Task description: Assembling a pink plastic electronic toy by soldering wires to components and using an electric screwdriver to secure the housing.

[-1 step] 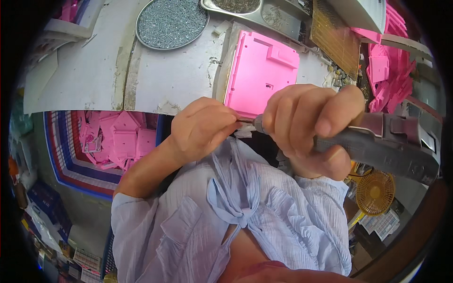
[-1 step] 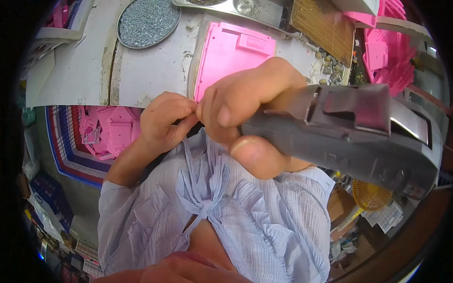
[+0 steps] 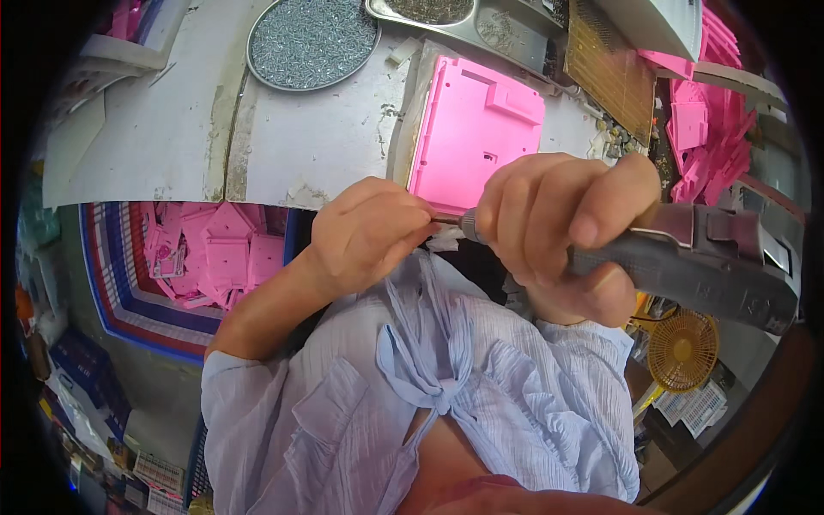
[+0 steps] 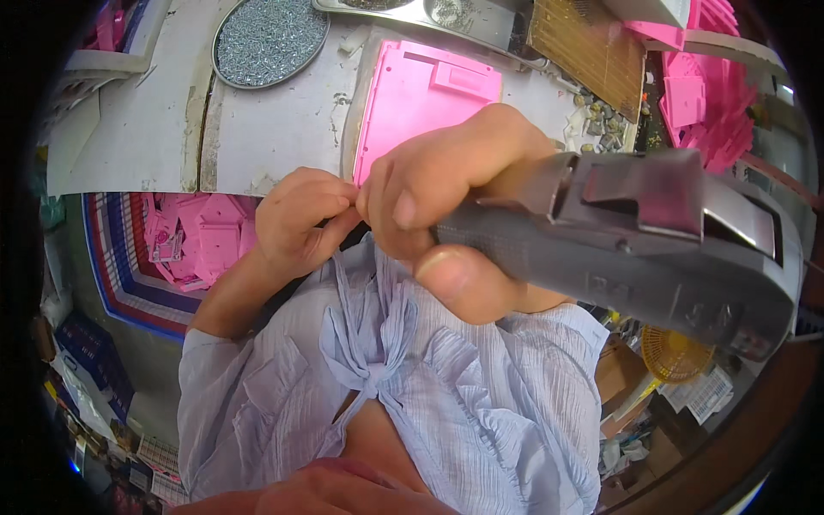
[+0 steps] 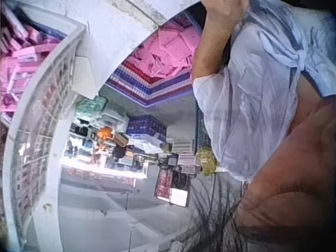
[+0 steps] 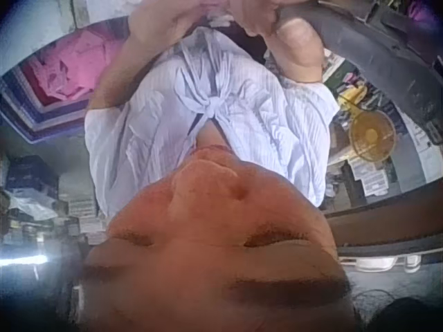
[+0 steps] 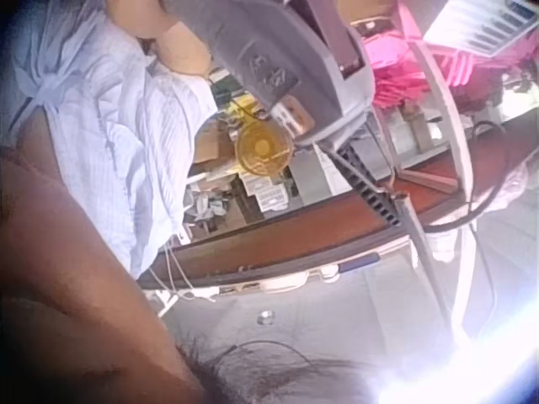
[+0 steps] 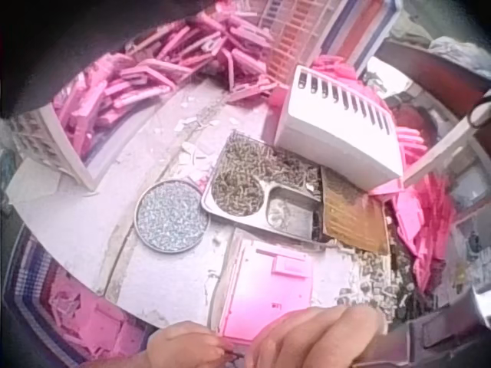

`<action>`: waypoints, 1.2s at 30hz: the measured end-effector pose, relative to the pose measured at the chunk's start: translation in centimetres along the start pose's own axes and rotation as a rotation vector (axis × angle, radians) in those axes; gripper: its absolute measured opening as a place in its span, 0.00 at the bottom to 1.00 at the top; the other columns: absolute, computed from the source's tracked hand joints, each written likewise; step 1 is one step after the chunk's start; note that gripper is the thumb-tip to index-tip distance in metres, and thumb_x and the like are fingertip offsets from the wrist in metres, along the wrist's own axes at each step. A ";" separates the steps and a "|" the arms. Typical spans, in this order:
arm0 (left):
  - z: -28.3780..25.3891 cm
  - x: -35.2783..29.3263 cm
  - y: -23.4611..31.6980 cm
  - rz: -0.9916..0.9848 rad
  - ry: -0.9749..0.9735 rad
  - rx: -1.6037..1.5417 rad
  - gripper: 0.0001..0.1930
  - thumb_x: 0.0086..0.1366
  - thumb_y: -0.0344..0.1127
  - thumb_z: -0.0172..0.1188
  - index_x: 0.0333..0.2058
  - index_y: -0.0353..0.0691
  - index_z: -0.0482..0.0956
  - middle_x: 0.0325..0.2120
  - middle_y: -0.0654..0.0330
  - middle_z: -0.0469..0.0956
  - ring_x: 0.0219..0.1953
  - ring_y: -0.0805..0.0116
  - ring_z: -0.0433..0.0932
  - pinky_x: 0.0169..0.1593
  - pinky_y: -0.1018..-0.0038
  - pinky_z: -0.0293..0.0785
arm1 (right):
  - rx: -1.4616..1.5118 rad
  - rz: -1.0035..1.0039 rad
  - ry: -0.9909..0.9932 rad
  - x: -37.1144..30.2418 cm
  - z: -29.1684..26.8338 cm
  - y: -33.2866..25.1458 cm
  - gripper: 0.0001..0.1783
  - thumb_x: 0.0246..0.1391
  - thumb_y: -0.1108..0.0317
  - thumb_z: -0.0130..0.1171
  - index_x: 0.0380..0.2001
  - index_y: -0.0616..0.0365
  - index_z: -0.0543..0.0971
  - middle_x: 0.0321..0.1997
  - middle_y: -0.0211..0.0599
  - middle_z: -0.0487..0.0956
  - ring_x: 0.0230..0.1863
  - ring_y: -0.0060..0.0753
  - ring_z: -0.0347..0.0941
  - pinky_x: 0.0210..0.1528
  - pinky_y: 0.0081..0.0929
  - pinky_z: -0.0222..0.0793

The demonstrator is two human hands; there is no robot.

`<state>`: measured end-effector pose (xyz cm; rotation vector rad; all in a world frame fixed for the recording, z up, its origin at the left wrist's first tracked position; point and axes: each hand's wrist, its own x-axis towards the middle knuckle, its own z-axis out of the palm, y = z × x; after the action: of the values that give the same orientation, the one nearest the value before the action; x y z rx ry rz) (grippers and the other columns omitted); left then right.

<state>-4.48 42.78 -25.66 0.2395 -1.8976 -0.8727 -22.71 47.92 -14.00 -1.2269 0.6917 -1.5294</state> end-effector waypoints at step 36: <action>0.2 3.7 -2.0 -0.233 -0.446 0.198 0.33 0.44 0.24 0.55 0.55 0.40 0.78 0.57 0.59 0.79 0.52 0.72 0.79 0.43 0.64 0.57 | -0.114 -0.186 0.041 8.7 -9.1 7.7 0.06 0.60 0.70 0.52 0.39 0.59 0.70 0.16 0.31 0.63 0.16 0.25 0.59 0.21 0.29 0.59</action>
<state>-6.88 39.50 -24.43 0.4197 -2.4124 -0.9491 -28.25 35.96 -20.58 -1.3807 0.7155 -1.6908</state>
